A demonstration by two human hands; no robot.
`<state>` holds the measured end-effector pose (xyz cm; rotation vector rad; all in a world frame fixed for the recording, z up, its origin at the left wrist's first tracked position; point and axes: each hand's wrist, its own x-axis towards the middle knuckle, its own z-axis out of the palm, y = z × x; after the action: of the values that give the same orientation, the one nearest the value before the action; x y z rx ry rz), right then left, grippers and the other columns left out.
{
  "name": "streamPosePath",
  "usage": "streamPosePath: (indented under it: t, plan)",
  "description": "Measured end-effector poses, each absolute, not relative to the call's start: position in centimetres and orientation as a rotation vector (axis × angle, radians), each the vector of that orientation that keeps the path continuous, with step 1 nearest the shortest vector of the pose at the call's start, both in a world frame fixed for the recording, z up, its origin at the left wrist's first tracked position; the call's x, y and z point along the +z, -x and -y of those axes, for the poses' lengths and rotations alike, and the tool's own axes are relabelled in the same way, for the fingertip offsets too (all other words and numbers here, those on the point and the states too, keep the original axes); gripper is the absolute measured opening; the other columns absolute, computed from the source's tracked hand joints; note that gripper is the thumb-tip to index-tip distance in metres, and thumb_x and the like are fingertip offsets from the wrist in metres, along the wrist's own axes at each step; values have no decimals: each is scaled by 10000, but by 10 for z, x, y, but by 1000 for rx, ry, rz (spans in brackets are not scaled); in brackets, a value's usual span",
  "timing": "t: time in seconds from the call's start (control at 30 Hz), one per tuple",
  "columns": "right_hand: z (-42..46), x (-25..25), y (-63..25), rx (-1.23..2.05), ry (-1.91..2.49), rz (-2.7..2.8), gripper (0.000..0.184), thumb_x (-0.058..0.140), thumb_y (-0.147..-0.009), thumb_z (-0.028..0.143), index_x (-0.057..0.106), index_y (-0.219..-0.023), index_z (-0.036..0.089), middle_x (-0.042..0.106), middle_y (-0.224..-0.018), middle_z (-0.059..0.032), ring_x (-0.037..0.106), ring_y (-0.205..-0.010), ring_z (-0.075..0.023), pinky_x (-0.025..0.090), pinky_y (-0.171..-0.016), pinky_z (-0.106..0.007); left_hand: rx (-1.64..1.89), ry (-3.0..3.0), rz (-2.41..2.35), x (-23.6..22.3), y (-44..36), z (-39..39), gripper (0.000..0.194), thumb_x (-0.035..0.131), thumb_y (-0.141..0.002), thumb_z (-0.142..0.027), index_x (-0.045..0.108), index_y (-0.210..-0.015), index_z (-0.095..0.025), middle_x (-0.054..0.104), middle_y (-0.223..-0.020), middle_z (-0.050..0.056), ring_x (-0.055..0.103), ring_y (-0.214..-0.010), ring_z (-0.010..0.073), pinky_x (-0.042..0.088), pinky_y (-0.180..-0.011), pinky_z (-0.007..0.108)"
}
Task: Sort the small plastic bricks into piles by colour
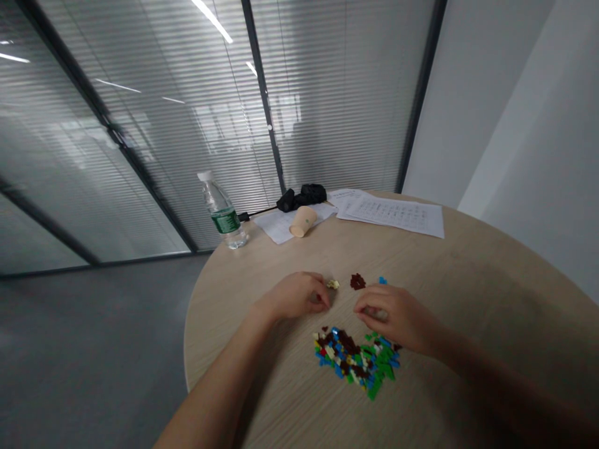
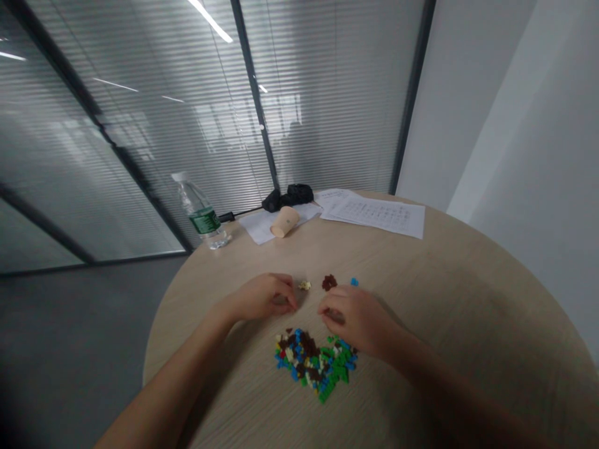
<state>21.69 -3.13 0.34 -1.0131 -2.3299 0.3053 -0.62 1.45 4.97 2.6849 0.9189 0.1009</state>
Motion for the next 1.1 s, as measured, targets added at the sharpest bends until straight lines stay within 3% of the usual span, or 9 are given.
streamPosePath:
  t: [0.5, 0.77, 1.1]
  plan:
    - [34, 13, -226, 606, 886, 2497, 82, 584, -763, 166, 659, -731, 175, 635, -738, -30, 569, -692, -138, 433, -646, -253, 142, -2718, -954, 53, 1, -11, 104, 574, -738, -134, 656, -790, -171, 610, -811, 4, 553, -720, 113, 381, -645, 201]
    - [46, 9, -203, 510, 886, 2401, 213, 576, -811, 203, 659, -1007, 216, 627, -976, -52, 551, -931, -169, 428, -836, -299, 154, -2750, -924, 48, 0, -11, 105, 550, -759, -156, 645, -795, -179, 615, -811, 0, 546, -712, 115, 376, -632, 204]
    - [48, 10, -199, 551, 952, 2467, 211, 551, -837, 231, 668, -1012, 211, 609, -993, -49, 553, -923, -159, 428, -847, -286, 135, -2779, -928, 47, -2, -10, 116, 533, -769, -162, 646, -789, -181, 622, -809, 3, 538, -689, 113, 368, -609, 201]
